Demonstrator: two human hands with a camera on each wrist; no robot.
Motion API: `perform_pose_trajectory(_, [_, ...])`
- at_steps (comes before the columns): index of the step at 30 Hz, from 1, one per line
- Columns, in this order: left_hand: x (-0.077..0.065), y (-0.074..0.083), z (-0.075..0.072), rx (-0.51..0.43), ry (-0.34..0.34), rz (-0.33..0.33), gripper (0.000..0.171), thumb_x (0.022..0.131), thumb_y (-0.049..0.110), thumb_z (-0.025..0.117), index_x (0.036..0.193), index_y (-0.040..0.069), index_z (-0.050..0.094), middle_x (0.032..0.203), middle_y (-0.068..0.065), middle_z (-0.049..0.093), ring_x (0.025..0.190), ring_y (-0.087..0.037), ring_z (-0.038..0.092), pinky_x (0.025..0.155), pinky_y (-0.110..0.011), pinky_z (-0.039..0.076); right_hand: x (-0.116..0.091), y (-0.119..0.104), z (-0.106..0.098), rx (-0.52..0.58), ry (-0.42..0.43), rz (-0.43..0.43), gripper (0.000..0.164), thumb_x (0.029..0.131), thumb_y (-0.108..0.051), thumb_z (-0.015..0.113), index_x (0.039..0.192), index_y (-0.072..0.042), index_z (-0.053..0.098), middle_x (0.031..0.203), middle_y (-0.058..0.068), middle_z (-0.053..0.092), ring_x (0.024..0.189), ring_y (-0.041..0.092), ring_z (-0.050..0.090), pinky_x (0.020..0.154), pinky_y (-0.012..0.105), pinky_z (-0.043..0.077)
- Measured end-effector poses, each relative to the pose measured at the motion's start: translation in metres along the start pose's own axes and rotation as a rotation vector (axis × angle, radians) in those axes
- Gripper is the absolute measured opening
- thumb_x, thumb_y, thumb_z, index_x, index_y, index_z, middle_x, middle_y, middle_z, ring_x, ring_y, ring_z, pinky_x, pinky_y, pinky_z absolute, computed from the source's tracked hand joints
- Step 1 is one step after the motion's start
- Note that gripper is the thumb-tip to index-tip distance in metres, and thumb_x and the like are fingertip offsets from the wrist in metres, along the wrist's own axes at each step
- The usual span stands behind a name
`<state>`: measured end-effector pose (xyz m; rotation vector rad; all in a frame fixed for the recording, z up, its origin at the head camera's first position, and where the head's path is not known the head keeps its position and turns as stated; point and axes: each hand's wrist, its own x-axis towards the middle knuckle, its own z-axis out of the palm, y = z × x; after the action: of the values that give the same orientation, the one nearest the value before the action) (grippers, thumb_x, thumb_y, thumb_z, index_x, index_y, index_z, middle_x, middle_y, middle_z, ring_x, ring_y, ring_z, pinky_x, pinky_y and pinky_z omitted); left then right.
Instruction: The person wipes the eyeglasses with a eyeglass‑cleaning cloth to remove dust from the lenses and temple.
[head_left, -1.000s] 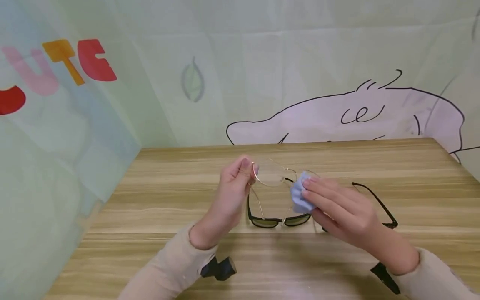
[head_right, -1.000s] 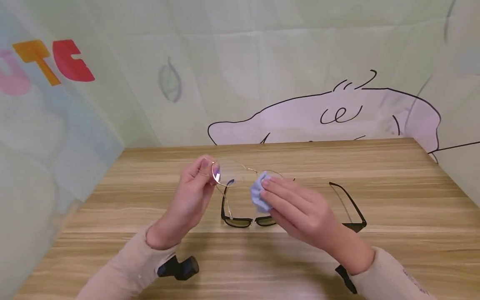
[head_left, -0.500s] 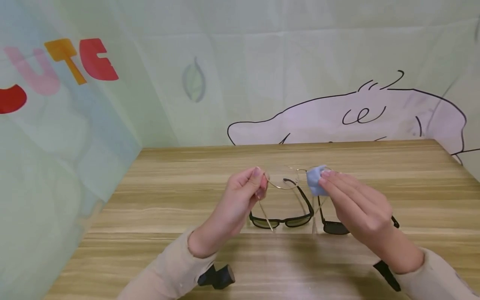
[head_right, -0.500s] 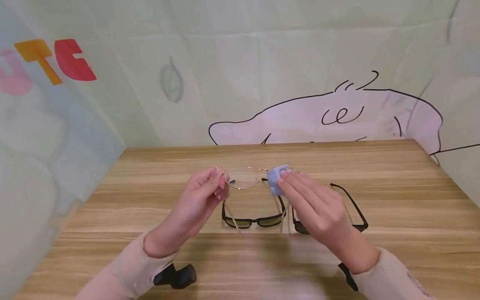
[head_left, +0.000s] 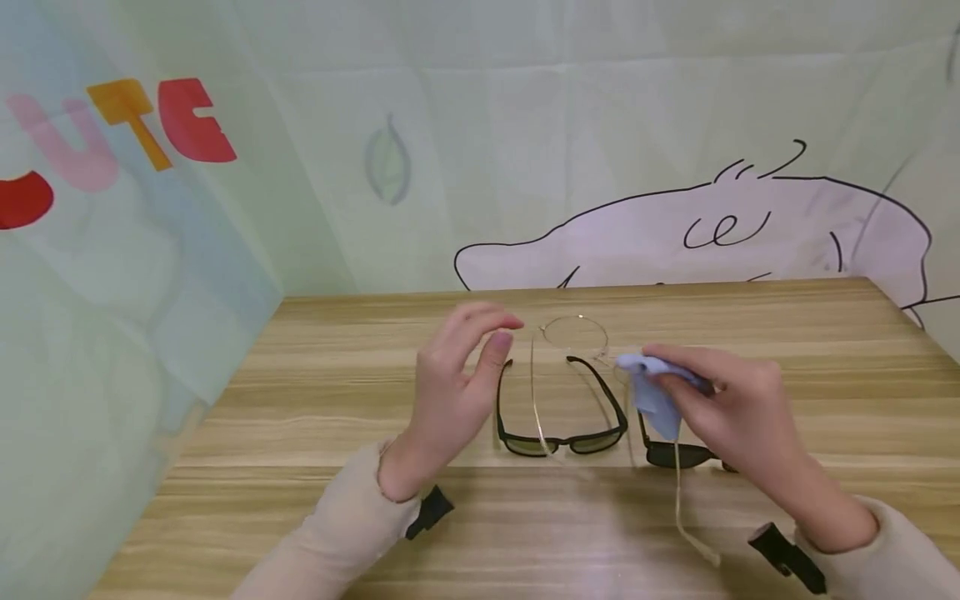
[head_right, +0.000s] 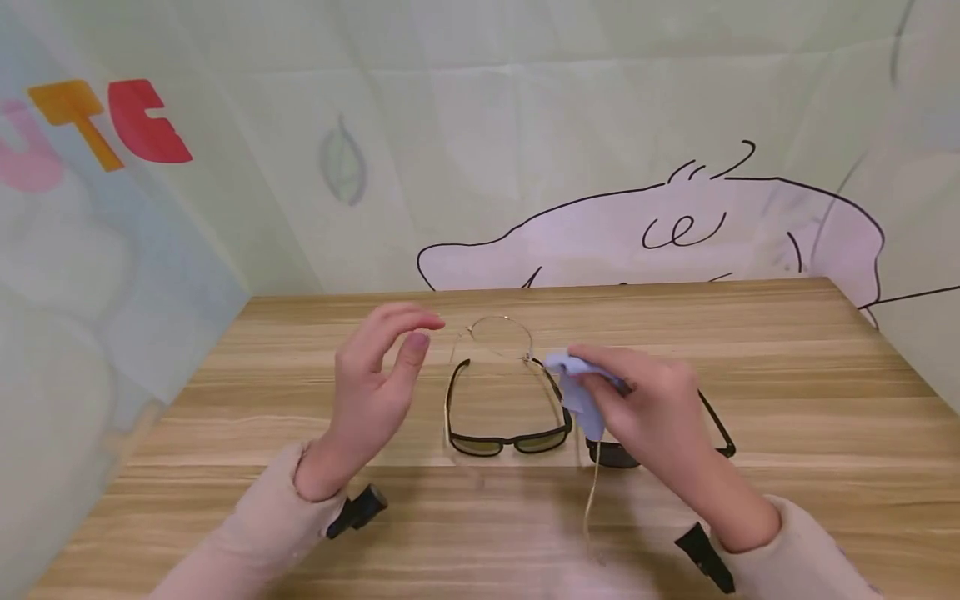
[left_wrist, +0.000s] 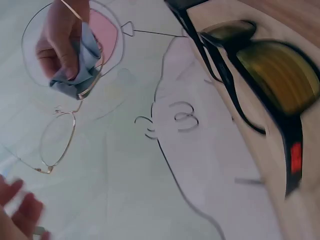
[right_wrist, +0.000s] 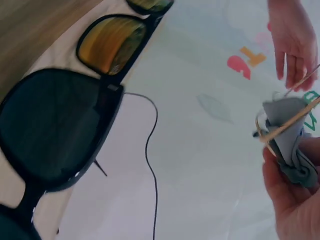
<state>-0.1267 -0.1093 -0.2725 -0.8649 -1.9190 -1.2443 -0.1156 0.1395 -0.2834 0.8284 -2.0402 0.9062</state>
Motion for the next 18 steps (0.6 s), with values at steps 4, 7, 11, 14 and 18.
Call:
perform_pose_trajectory(4, [0.006,-0.002,0.004,-0.190,-0.092,0.259,0.035,0.101,0.022,0.041,0.095,-0.004,0.063,0.098,-0.017,0.063,0.094,-0.025,0.061,0.082,-0.035,0.049,0.002,-0.007,-0.004,0.140,-0.217,0.331,0.021,0.071,0.007,0.076,0.090,-0.001,0.072,0.081,0.008,0.071,0.064,0.003,0.064,0.052,0.017,0.050])
perform_pose_trajectory(7, [0.009,-0.003,0.009,-0.332,-0.224,0.293,0.040,0.102,0.025,0.036,0.091,-0.005,0.061,0.089,-0.016,0.063,0.087,-0.023,0.060,0.077,-0.034,0.050,0.004,-0.010,-0.005,0.240,-0.351,0.538,0.018,0.078,-0.003,0.074,0.096,0.000,0.071,0.082,0.008,0.070,0.062,0.009,0.063,0.051,0.025,0.051])
perform_pose_trajectory(11, [0.010,-0.004,0.011,-0.471,-0.266,0.210,0.042,0.102,0.027,0.035,0.077,-0.002,0.052,0.067,-0.009,0.050,0.062,-0.016,0.046,0.055,-0.028,0.042,0.005,-0.009,-0.005,0.400,-0.503,0.726,0.028,0.082,-0.014,0.072,0.103,0.003,0.067,0.084,0.008,0.069,0.065,0.014,0.064,0.055,0.029,0.053])
perform_pose_trajectory(14, [0.010,-0.003,0.012,-0.567,-0.235,0.093,0.044,0.101,0.031,0.036,0.072,0.000,0.045,0.060,-0.007,0.038,0.054,-0.016,0.035,0.050,-0.028,0.031,0.004,-0.005,-0.004,0.559,-0.620,0.755,0.030,0.085,-0.013,0.070,0.106,0.007,0.064,0.084,0.010,0.069,0.067,0.015,0.065,0.059,0.031,0.054])
perform_pose_trajectory(18, [0.010,0.001,0.012,-0.629,-0.190,-0.059,0.050,0.100,0.038,0.038,0.071,-0.003,0.042,0.060,-0.006,0.033,0.054,-0.016,0.031,0.050,-0.028,0.026,0.002,0.000,-0.003,0.696,-0.744,0.673,0.026,0.088,-0.010,0.065,0.105,0.009,0.063,0.083,0.011,0.068,0.068,0.017,0.065,0.060,0.035,0.055])
